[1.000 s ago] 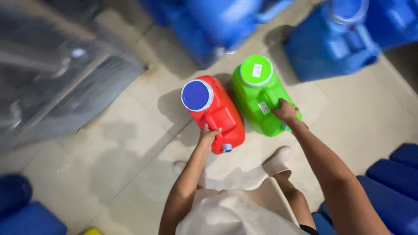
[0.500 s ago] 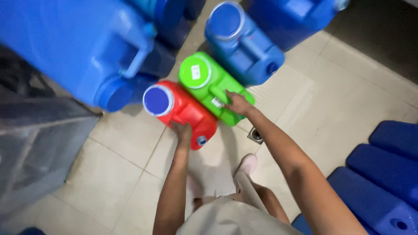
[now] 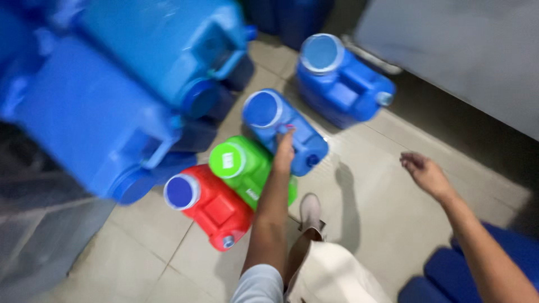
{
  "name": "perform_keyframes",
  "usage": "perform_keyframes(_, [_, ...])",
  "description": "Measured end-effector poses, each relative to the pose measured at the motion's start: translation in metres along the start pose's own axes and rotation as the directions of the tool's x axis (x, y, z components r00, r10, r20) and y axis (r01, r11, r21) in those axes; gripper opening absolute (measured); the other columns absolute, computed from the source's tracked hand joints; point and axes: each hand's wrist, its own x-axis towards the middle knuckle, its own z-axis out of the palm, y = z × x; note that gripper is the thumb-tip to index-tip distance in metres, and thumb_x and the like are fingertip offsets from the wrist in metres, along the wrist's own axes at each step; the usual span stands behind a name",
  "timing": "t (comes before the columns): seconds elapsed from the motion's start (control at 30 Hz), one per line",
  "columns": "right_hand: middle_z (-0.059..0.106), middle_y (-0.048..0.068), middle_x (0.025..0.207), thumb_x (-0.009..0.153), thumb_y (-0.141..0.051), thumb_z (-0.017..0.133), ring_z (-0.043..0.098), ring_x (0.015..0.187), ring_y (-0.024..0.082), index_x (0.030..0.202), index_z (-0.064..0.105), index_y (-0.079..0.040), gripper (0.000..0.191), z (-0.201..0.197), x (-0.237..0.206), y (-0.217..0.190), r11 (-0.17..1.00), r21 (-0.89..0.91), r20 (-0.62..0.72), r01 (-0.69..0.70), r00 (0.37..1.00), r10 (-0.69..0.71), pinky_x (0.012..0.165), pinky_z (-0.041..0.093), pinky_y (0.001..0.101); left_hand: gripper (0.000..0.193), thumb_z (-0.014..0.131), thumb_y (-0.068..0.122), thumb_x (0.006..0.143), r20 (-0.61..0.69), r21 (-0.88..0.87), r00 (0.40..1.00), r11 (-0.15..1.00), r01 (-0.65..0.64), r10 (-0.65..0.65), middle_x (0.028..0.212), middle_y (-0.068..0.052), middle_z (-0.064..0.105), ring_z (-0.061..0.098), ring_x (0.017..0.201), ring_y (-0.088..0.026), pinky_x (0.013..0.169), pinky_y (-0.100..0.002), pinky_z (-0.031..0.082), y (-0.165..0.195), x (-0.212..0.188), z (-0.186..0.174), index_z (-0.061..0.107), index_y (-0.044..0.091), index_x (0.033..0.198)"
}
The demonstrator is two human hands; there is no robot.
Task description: The person rinses a large blue plastic jerrycan under running water in a sink, removes the cap, scrubs the container with a sponge, cuts a plastic tie from its handle using scissors, scrubs again with soap, rinses the inside and outside, and carries the container away.
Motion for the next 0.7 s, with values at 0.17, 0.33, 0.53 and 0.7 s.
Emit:
perform_keyframes(0.17, [0.073, 0.013, 0.123, 0.101, -0.016, 0.055, 0.07, 0.114, 0.024, 0.134, 0.063, -0.002, 0.036, -0.064, 0.006, -0.001, 0.991, 0.113, 0.002, 0.071, 0.997, -0.072, 0.1, 0.053, 0.0366, 0.029, 0.068, -0.001, 0.079, -0.136, -0.101, 0.991, 0.995, 0.005, -0.019, 0.083, -0.005, 0.062, 0.058, 0.063, -0.019, 0.054, -0.035, 0.052, 0.02, -0.004, 0.042, 0.063, 0.007, 0.106])
perform_keyframes(0.33, [0.076, 0.011, 0.118, 0.099, -0.021, 0.059, 0.071, 0.111, 0.022, 0.131, 0.067, -0.006, 0.036, -0.143, -0.017, -0.038, 0.987, -0.029, 0.066, 0.159, 0.985, -0.157, 0.098, 0.053, 0.035, 0.017, 0.065, 0.002, 0.087, 0.055, -0.183, 0.994, 0.978, 0.102, -0.094, 0.077, -0.011, 0.057, 0.06, 0.064, -0.024, 0.058, -0.039, 0.056, 0.12, -0.054, 0.073, 0.06, 0.004, 0.103])
perform_keyframes(0.53, [0.075, 0.01, 0.115, 0.102, -0.022, 0.06, 0.068, 0.108, 0.021, 0.128, 0.067, -0.004, 0.033, -0.301, -0.059, -0.099, 0.96, 0.097, -0.146, 0.261, 0.958, -0.246, 0.097, 0.053, 0.0353, 0.02, 0.06, 0.005, 0.097, 0.541, -0.231, 0.84, 0.954, 0.193, -0.039, 0.107, -0.016, 0.064, 0.068, 0.099, -0.027, 0.098, -0.044, 0.055, 0.34, -0.187, 0.255, 0.059, -0.002, 0.115])
perform_keyframes(0.7, [0.075, 0.01, 0.113, 0.102, -0.016, 0.06, 0.069, 0.104, 0.018, 0.127, 0.069, -0.003, 0.029, -0.44, -0.103, -0.094, 0.925, 0.069, -0.455, 0.374, 0.837, -0.304, 0.094, 0.053, 0.0337, 0.013, 0.059, 0.007, 0.105, 0.836, -0.318, 0.474, 0.948, 0.011, 0.275, 0.109, -0.014, 0.066, 0.067, 0.105, -0.026, 0.102, -0.042, 0.057, 0.472, -0.317, 0.421, 0.059, -0.003, 0.115])
